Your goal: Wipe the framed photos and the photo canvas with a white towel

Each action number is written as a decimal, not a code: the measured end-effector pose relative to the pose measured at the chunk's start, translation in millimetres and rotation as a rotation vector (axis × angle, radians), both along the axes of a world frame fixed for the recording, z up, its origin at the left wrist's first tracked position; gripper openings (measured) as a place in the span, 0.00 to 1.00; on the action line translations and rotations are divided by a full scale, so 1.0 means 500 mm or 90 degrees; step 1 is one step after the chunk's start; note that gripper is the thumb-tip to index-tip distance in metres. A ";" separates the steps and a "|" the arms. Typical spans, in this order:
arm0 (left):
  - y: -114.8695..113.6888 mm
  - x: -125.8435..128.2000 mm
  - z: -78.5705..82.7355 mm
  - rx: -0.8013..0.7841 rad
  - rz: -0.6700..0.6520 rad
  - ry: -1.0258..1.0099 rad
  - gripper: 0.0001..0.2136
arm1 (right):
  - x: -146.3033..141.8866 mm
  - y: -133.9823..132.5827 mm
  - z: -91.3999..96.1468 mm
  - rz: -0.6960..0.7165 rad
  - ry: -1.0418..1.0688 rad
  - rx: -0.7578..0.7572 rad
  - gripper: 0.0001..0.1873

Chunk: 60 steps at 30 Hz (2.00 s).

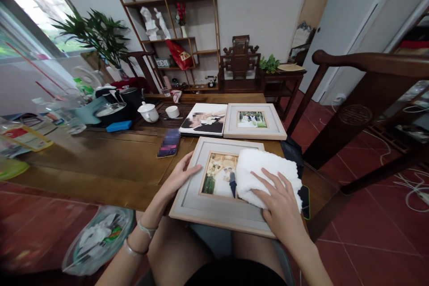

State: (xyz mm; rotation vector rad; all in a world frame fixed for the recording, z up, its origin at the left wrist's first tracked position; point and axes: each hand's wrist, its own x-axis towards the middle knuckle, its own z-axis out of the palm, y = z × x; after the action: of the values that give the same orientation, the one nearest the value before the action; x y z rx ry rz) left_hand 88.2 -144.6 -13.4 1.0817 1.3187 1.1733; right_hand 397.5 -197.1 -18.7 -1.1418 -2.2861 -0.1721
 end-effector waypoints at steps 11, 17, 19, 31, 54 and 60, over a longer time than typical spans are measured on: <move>0.011 0.000 -0.017 -0.003 -0.029 -0.048 0.33 | 0.005 0.000 0.000 0.016 -0.017 0.006 0.26; 0.012 -0.011 -0.021 0.263 -0.028 0.208 0.25 | 0.006 0.001 0.001 0.019 -0.027 0.018 0.26; 0.008 -0.011 -0.009 0.317 -0.081 0.261 0.19 | 0.003 0.001 0.005 0.016 -0.026 0.007 0.26; 0.009 -0.006 0.025 0.360 -0.293 0.371 0.16 | -0.005 -0.002 0.016 0.012 -0.031 0.005 0.25; 0.022 0.003 0.003 0.359 -0.244 0.560 0.17 | -0.045 0.123 0.066 -0.109 -0.220 -0.070 0.30; 0.023 0.008 0.003 0.355 -0.234 0.570 0.18 | -0.063 0.031 0.075 0.033 -0.244 -0.137 0.26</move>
State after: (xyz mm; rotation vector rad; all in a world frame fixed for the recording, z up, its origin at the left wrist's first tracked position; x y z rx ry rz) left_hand 92.2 -132.9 -11.9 2.3305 1.3490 0.7935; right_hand 365.7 -181.8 18.7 -1.2398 -2.7243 -0.1369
